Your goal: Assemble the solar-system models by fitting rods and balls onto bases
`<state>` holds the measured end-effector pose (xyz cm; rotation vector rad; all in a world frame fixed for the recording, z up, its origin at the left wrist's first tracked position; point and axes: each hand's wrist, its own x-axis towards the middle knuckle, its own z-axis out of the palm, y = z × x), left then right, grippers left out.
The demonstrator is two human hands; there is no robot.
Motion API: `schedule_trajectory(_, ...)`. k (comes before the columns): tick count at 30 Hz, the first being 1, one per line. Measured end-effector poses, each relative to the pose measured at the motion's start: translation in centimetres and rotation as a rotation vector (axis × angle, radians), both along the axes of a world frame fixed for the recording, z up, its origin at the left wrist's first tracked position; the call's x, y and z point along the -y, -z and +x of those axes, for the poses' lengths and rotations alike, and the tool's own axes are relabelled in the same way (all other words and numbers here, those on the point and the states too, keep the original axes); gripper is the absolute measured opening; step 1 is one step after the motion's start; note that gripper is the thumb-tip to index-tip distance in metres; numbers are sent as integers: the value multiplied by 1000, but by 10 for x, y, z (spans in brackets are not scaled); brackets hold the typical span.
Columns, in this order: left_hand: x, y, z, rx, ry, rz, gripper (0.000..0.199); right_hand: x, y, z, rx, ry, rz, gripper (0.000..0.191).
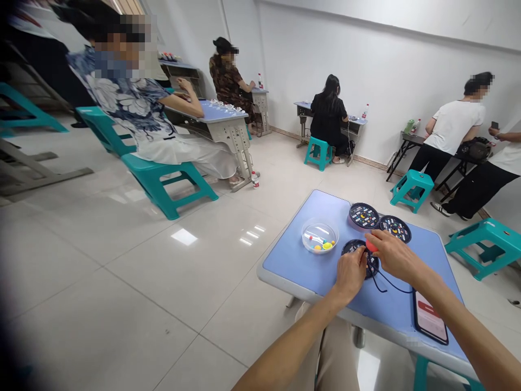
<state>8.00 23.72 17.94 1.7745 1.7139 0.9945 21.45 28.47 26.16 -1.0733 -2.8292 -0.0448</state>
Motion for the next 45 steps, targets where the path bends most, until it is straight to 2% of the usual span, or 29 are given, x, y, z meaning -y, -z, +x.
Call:
schedule_trajectory(5, -2, 5, 0, 0, 31, 38, 30, 1, 0, -3, 44, -2, 54, 40)
schedule_trajectory(17, -2, 8, 0, -15, 40, 61, 27, 5, -9, -10, 67, 157, -42, 29)
schedule_trajectory(24, -3, 8, -1, -23, 54, 60, 26, 0, -10, -12, 108, 89, -24, 31)
schedule_trajectory(30, -4, 10, 0, -8, 71, 64, 27, 1, -3, -8, 124, -16, 31, 31)
schedule_trajectory(37, -6, 12, 3, -6, 61, 57, 28, 2, 5, -3, 140, -1, 82, 40)
schedule_trajectory(45, -3, 10, 4, -40, 17, 47, 29, 13, 3, -11, 246, 50, 159, 71)
